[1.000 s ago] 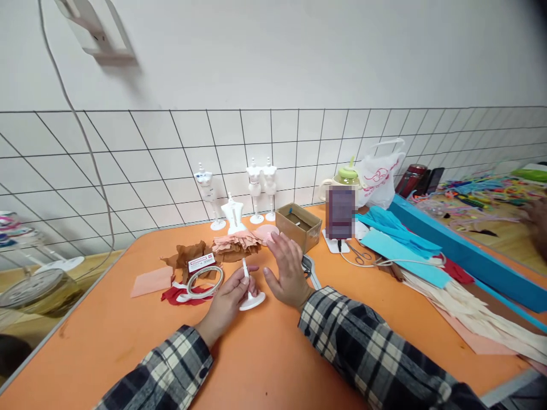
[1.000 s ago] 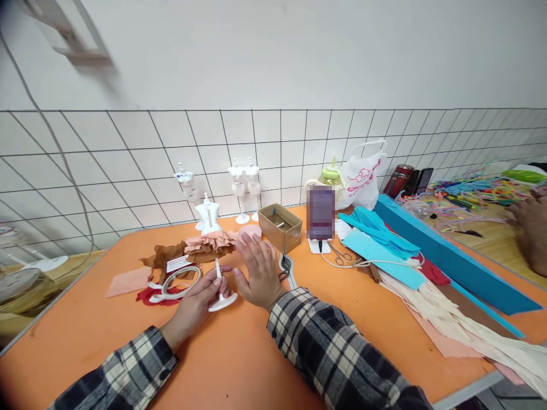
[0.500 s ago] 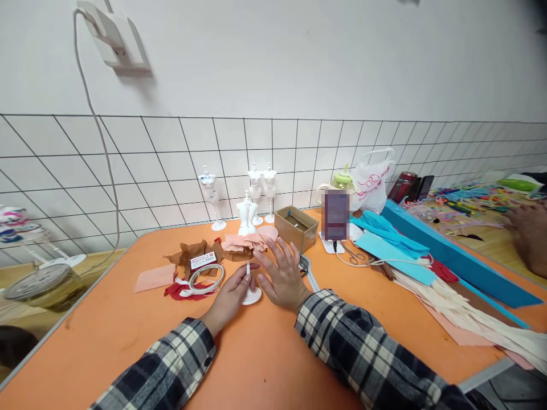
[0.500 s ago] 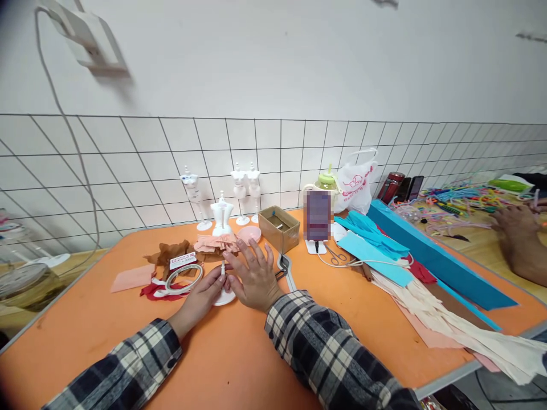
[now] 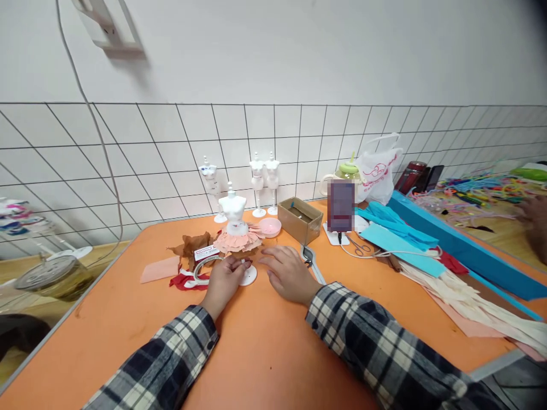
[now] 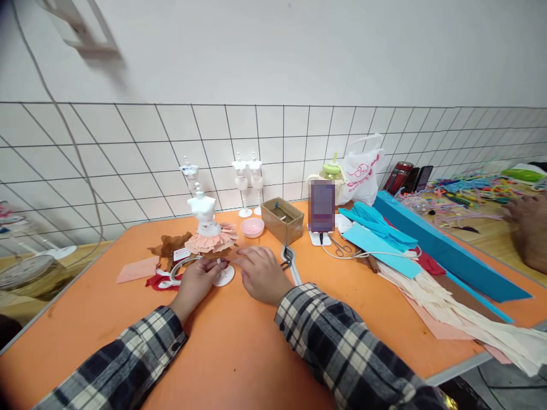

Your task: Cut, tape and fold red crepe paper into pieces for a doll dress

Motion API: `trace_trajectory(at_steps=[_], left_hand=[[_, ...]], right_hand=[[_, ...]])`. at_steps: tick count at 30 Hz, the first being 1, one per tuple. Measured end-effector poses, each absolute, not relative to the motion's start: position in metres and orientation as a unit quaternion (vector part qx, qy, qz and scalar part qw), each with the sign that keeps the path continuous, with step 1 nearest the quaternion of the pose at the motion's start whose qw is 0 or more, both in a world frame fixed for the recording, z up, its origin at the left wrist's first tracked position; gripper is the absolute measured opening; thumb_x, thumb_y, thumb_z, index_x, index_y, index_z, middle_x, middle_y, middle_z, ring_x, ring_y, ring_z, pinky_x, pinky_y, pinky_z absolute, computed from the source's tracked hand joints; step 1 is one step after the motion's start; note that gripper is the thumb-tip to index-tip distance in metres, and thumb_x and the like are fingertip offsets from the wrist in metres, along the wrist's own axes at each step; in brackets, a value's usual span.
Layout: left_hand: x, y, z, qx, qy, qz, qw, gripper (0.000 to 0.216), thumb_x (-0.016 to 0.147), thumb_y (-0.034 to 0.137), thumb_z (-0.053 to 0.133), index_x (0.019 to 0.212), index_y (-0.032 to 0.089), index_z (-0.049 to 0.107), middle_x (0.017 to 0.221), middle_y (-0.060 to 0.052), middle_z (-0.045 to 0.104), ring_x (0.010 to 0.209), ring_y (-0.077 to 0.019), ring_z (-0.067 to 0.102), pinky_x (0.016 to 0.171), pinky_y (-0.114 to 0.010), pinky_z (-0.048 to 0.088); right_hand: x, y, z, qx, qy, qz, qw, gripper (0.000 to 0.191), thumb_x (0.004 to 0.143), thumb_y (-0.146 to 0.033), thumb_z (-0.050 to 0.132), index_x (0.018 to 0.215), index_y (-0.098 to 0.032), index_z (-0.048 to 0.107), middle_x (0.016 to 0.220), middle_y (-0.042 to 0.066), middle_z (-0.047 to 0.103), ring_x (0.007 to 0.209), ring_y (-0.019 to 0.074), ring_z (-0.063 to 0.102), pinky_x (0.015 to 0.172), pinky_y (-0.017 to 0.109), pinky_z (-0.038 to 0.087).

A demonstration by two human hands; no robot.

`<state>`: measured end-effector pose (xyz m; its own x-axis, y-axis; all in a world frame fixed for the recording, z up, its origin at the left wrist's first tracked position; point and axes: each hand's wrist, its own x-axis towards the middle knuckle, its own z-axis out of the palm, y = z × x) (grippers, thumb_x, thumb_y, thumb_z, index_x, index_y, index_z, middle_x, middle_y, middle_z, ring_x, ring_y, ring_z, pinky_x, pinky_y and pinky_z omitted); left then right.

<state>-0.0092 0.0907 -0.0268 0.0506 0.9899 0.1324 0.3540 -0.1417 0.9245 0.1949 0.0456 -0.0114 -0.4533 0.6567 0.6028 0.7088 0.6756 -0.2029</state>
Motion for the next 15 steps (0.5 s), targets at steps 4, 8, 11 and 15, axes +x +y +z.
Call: trace_trajectory(at_steps=[4,8,11,15], left_hand=[[-0.011,0.095,-0.029,0.650,0.582,0.386,0.301,0.030,0.075,0.041,0.065,0.088,0.015,0.072,0.090,-0.011,0.077,0.085,-0.0280,0.071,0.073,-0.034,0.051],[0.000,0.104,-0.027,0.671,0.613,0.344,0.236,0.025,0.078,0.037,0.063,0.081,0.014,0.074,0.079,-0.010,0.076,0.078,-0.0266,0.070,0.066,-0.031,0.045],[0.014,0.114,-0.024,0.682,0.619,0.333,0.202,0.022,0.079,0.035,0.063,0.083,0.015,0.073,0.080,-0.010,0.076,0.076,-0.0242,0.068,0.065,-0.029,0.042],[0.033,0.127,-0.023,0.681,0.626,0.330,0.188,0.024,0.080,0.037,0.063,0.078,0.015,0.073,0.075,-0.009,0.074,0.070,-0.0221,0.067,0.060,-0.027,0.039]], right_hand=[[0.224,0.035,-0.013,-0.383,-0.878,0.005,0.287,0.028,0.089,-0.015,0.050,0.113,-0.021,0.063,0.114,0.008,0.066,0.109,0.0234,0.053,0.097,0.041,0.038],[0.259,0.038,-0.014,-0.387,-0.885,0.077,0.247,0.021,0.088,-0.016,0.053,0.102,-0.021,0.068,0.102,0.006,0.070,0.102,0.0212,0.057,0.093,0.037,0.042],[0.271,0.043,-0.016,-0.423,-0.864,0.107,0.250,0.020,0.086,-0.018,0.056,0.103,-0.020,0.068,0.098,0.005,0.071,0.097,0.0201,0.059,0.088,0.035,0.044],[0.268,0.046,-0.018,-0.415,-0.871,0.128,0.228,0.017,0.087,-0.018,0.057,0.098,-0.021,0.069,0.098,0.003,0.071,0.096,0.0189,0.060,0.088,0.033,0.044]])
